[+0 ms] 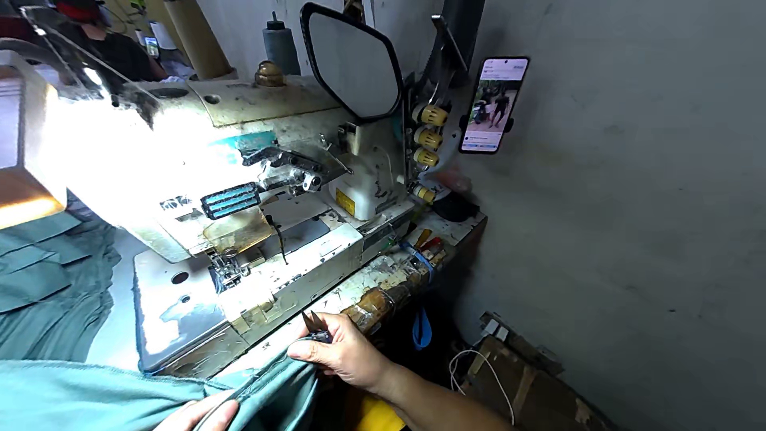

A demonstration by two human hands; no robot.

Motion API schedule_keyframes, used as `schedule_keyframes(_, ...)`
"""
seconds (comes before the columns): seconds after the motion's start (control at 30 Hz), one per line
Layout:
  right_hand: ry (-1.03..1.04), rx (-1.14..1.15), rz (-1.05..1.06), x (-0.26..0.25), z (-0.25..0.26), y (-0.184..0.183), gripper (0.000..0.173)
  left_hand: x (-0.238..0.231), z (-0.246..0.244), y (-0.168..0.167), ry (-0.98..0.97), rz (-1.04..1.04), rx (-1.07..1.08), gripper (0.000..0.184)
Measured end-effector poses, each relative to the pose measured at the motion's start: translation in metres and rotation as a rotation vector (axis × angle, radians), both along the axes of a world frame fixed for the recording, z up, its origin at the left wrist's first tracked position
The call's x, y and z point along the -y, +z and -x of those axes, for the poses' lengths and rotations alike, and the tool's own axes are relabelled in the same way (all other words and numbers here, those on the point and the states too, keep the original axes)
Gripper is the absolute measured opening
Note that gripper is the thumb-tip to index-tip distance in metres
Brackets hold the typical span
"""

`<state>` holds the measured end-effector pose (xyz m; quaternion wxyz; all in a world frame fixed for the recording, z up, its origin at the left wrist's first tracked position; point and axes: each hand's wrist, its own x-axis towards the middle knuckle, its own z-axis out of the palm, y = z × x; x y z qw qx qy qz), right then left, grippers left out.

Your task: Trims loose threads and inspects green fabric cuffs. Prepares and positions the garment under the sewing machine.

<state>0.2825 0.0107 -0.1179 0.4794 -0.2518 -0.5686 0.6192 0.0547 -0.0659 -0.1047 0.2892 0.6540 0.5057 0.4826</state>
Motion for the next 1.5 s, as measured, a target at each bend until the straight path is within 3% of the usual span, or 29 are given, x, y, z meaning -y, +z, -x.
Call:
schedule_keyframes(0.13,-0.129,0.032,-0.08,-0.004,-0.003,-0.005,0.005,-0.006,-0.013,-0.001,0.05,0.024,0.008,0.011)
schedule_keyframes(0.23,-0.312,0.131,-0.275,-0.006,-0.014,-0.012,0.032,-0.021,-0.03,-0.013,0.107,-0.05,0.004,0.015)
schedule_keyframes(0.37,-0.203,0.11,-0.077,0.009,-0.021,-0.01,0.052,-0.025,-0.027,-0.015,0.149,-0.02,0.094,0.014)
schedule_keyframes(0.53,0.234,-0.088,0.266,0.033,-0.006,-0.016,0.038,-0.021,-0.022,-0.012,0.14,0.063,0.203,0.013)
schedule_keyframes(0.63,0.355,-0.158,0.47,0.034,0.007,-0.019,0.03,-0.017,-0.022,-0.01,0.13,0.076,0.219,0.013)
schedule_keyframes(0.97,0.345,-0.24,0.613,0.03,0.022,-0.014,0.03,-0.013,-0.018,-0.006,0.093,0.065,0.247,0.012)
schedule_keyframes(1.5,0.345,-0.237,0.632,0.032,0.022,-0.015,0.03,-0.012,-0.018,-0.008,0.084,0.047,0.233,0.013)
